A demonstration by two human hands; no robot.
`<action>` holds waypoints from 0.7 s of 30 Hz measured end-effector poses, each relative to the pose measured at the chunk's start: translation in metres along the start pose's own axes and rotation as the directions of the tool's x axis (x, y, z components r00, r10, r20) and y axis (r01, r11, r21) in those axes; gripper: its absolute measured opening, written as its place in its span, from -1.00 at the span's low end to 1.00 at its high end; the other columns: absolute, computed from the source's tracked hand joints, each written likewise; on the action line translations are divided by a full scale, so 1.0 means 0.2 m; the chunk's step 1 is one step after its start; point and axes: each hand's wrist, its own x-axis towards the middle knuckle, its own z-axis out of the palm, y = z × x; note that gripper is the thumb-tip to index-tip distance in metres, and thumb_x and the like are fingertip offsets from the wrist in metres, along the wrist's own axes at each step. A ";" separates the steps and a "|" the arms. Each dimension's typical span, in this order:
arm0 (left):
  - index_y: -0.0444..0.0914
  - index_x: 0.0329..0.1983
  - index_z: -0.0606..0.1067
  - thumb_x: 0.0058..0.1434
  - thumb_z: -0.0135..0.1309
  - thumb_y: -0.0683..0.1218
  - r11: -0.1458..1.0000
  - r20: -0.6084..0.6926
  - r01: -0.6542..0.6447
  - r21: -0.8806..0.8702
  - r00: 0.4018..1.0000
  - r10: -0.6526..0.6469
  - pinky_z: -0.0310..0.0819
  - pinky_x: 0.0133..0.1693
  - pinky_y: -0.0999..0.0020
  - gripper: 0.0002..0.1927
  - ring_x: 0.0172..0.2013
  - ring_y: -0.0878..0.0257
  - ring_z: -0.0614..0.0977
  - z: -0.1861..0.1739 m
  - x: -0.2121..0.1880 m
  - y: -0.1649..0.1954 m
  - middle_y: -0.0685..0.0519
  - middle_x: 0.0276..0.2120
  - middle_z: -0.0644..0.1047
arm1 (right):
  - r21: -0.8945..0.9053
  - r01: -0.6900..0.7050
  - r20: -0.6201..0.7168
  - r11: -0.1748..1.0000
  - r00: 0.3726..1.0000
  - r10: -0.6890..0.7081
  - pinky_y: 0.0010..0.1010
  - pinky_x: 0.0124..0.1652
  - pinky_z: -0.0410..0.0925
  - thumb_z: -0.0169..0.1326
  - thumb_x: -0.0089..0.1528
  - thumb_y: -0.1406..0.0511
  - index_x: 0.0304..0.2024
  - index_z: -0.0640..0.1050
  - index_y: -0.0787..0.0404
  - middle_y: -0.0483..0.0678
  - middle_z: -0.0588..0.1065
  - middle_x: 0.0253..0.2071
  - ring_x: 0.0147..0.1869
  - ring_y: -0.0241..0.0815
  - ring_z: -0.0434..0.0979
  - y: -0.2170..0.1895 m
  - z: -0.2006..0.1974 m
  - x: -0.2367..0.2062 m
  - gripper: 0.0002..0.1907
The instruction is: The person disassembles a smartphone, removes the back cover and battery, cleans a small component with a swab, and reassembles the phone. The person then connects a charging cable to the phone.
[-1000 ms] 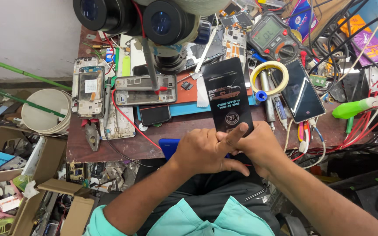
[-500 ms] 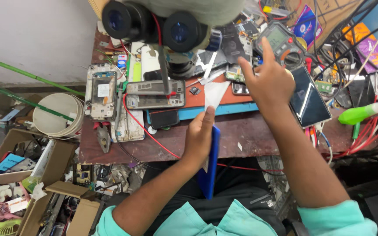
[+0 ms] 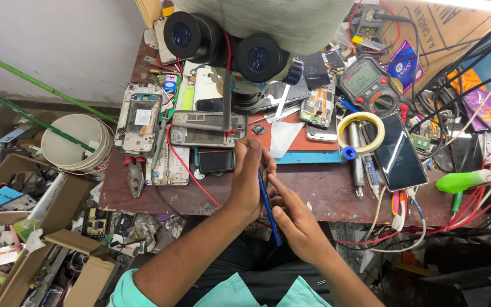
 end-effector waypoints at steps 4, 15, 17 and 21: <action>-0.18 0.10 0.23 0.36 -0.18 0.35 0.988 -0.045 0.033 0.152 0.999 -0.027 0.49 -0.23 0.41 -0.43 -0.25 0.30 0.53 0.00 0.02 0.00 -0.04 -0.16 0.43 | -0.116 0.096 -0.015 0.989 0.995 -0.098 -0.30 0.23 0.28 -0.08 0.36 0.28 0.50 0.12 0.24 0.12 0.34 0.33 0.27 -0.08 0.47 0.02 0.03 0.04 -0.34; -0.21 0.55 0.09 0.52 -0.30 0.19 0.917 0.152 -0.196 0.348 0.977 0.151 0.49 -0.08 0.42 -0.35 0.00 0.27 0.51 -0.04 -0.02 -0.11 0.01 0.28 0.35 | -0.228 0.070 -0.189 0.971 0.975 -0.114 -0.22 0.17 0.35 -0.11 0.29 0.27 0.49 0.17 0.18 0.20 0.43 0.24 0.21 0.08 0.52 0.03 0.05 0.11 -0.31; -0.22 0.53 0.13 0.52 -0.32 0.18 0.920 0.131 -0.179 0.348 0.981 0.141 0.50 -0.11 0.42 -0.38 -0.01 0.29 0.53 -0.04 -0.02 -0.12 0.02 0.24 0.37 | -0.294 0.068 -0.210 0.953 0.968 -0.134 -0.18 0.18 0.34 -0.13 0.29 0.28 0.49 0.18 0.20 0.23 0.45 0.22 0.22 0.14 0.52 0.01 0.07 0.10 -0.32; -0.27 0.52 0.20 0.55 -0.33 0.15 0.960 0.075 -0.118 0.253 0.992 0.102 0.48 -0.15 0.44 -0.39 -0.12 0.31 0.52 -0.04 -0.01 -0.11 -0.03 0.13 0.45 | -0.353 0.049 -0.228 0.934 0.964 -0.137 -0.13 0.11 0.37 -0.14 0.30 0.28 0.47 0.18 0.23 0.26 0.47 0.16 0.17 0.23 0.54 -0.04 0.08 0.11 -0.34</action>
